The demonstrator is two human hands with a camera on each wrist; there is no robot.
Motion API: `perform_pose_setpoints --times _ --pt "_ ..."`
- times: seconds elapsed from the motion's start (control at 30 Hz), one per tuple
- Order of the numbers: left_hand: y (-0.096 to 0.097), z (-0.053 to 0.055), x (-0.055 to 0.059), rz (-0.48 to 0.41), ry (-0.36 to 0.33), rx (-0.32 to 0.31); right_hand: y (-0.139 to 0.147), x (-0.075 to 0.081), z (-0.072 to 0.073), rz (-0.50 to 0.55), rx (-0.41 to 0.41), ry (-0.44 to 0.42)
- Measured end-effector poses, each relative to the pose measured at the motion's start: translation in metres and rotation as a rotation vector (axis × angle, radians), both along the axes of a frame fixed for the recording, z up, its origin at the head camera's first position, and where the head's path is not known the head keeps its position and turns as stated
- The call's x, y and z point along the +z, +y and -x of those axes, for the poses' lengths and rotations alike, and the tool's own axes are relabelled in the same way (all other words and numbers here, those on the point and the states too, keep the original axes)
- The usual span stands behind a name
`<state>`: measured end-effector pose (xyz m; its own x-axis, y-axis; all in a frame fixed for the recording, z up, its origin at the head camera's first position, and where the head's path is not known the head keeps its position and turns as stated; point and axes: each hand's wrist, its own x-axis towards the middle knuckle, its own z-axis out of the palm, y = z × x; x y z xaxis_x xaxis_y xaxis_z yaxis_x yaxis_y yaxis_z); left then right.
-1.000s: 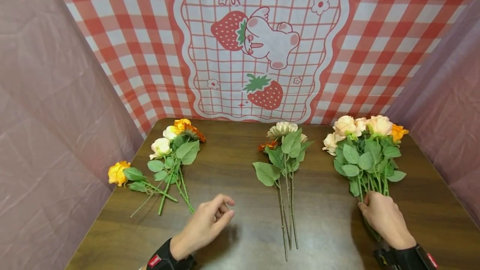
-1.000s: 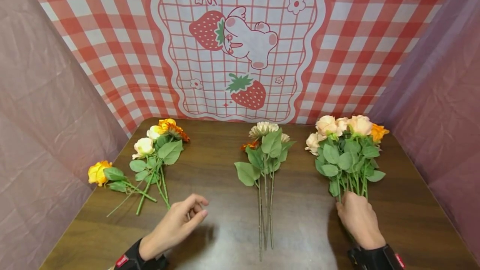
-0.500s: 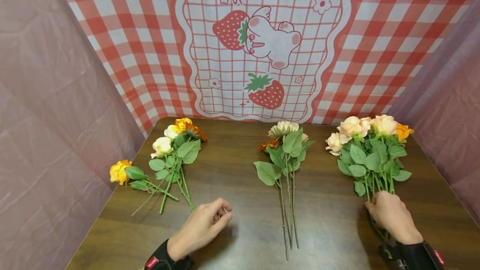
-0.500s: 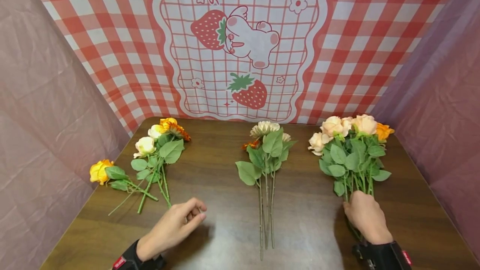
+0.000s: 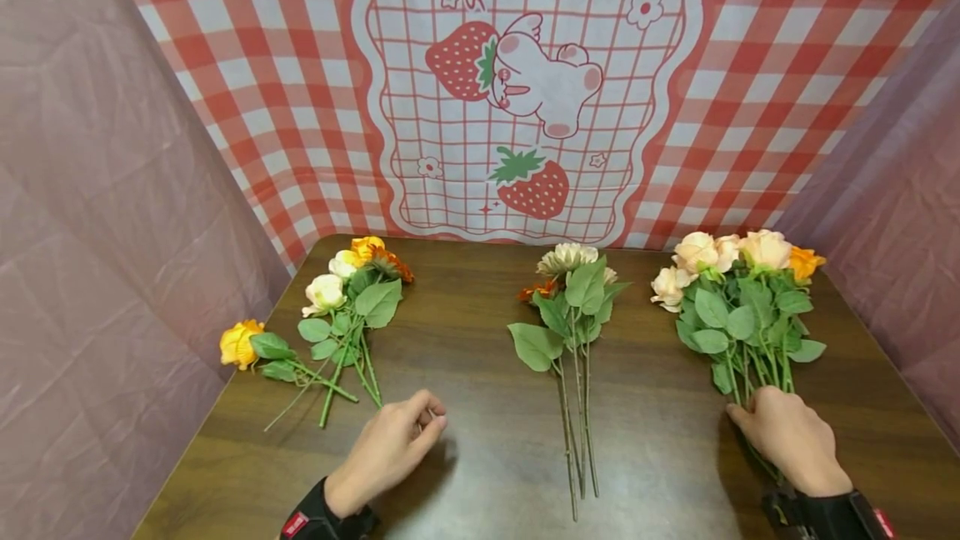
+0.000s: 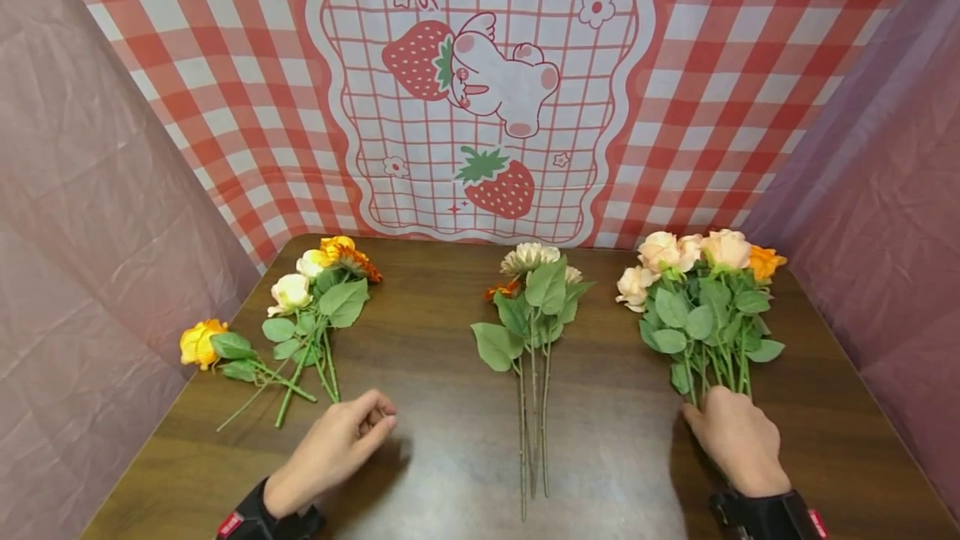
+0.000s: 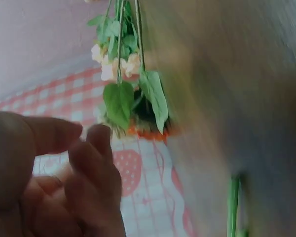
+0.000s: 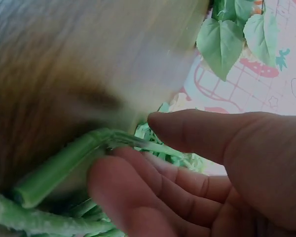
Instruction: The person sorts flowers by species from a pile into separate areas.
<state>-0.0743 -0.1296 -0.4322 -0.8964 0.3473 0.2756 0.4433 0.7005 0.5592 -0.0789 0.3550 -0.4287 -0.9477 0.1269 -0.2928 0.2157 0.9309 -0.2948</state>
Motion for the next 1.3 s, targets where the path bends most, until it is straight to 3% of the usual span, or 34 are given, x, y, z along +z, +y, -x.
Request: perform_pose_setpoints --times 0.23,0.37,0.43,0.57,0.73,0.9,1.03,1.17,1.3 --pt "-0.04 0.019 0.004 0.255 0.084 0.343 -0.011 0.005 -0.005 -0.034 -0.006 0.15" --pt "-0.069 0.035 0.001 0.323 0.062 0.454 -0.022 0.009 -0.008 -0.043 -0.001 0.248" --pt "-0.077 0.041 -0.001 0.32 0.018 0.453 -0.028 0.012 -0.009 -0.044 0.006 0.281" --pt "-0.084 0.048 -0.006 0.266 -0.083 0.379 -0.039 0.016 -0.012 -0.043 0.022 0.342" --pt "-0.085 0.051 -0.012 0.238 -0.103 0.318 -0.049 0.018 -0.013 -0.031 0.049 0.395" --pt "-0.086 0.05 -0.014 0.196 -0.147 0.315 -0.052 0.017 -0.015 -0.03 0.065 0.436" --pt "-0.086 0.047 -0.013 0.118 -0.228 0.357 -0.055 0.017 -0.016 -0.024 0.08 0.435" --pt "-0.084 0.043 -0.012 0.075 -0.221 0.397 -0.056 0.016 -0.017 -0.025 0.083 0.443" --pt "-0.083 0.038 -0.01 0.072 -0.097 0.414 -0.059 0.017 -0.016 -0.027 0.084 0.457"
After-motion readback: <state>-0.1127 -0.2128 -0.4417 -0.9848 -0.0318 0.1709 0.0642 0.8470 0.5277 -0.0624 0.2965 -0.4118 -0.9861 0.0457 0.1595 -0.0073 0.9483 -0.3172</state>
